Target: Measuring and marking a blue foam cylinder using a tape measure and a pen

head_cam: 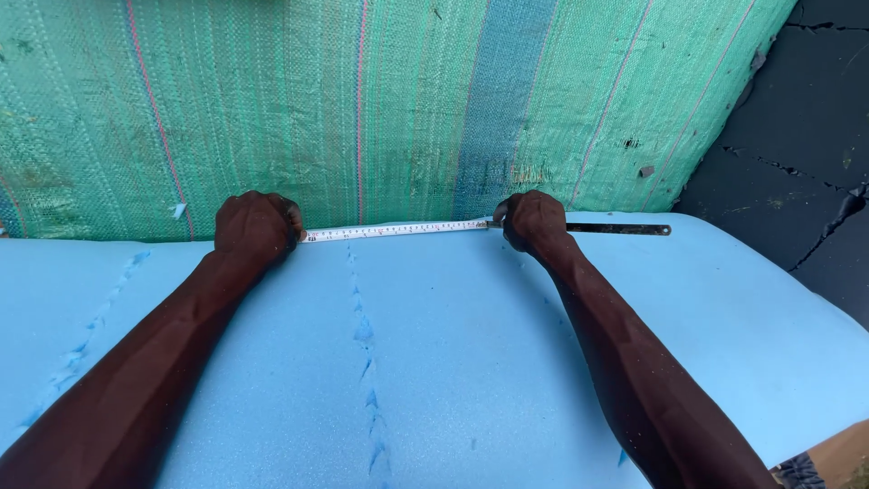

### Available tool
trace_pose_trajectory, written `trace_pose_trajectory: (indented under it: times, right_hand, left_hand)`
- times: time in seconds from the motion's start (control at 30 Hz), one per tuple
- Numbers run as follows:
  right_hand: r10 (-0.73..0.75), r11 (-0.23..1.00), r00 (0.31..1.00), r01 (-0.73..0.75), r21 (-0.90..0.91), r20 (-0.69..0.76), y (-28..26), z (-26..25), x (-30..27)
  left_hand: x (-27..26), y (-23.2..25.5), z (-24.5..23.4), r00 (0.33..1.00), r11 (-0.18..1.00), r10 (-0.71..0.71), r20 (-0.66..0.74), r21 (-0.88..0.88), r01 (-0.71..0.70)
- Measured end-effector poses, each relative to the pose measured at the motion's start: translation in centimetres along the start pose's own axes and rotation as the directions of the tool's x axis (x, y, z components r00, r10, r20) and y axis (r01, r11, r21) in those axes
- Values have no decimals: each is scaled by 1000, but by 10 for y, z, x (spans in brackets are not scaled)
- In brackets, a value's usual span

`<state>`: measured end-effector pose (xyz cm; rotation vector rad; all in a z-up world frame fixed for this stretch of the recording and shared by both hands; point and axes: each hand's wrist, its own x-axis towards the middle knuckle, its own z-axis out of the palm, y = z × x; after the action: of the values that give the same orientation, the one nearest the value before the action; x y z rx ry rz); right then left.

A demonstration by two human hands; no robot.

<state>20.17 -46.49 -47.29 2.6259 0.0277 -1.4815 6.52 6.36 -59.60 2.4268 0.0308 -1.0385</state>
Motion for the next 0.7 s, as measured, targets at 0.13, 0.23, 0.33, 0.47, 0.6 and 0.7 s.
trace_pose_trajectory:
  times: [0.13,0.23,0.33,0.47,0.6,0.7]
  right_hand:
    - [27,990,999,-24,-142,19,-14,-1,-15]
    - [17,979,999,-7,-202,49,-3,-35,-31]
    - [46,982,997,-33,-188,65,17,-45,-30]
    - [82,989,995,-75,-124,55,14,-72,-51]
    - [87,990,996,-86,-111,4,13,-56,-52]
    - [114,989,993,-117,-90,-36,31,-23,-19]
  left_hand:
    - [4,-3,-3,999,1000,-16,48,-13,17]
    - [8,1,-7,997,999,-31,77,-22,33]
    - [10,8,-23,994,998,-63,95,-13,64]
    - [31,25,-54,990,994,-105,95,18,104]
    - [54,20,-30,996,990,-86,26,113,82]
    - [47,10,-7,992,994,-106,65,7,105]
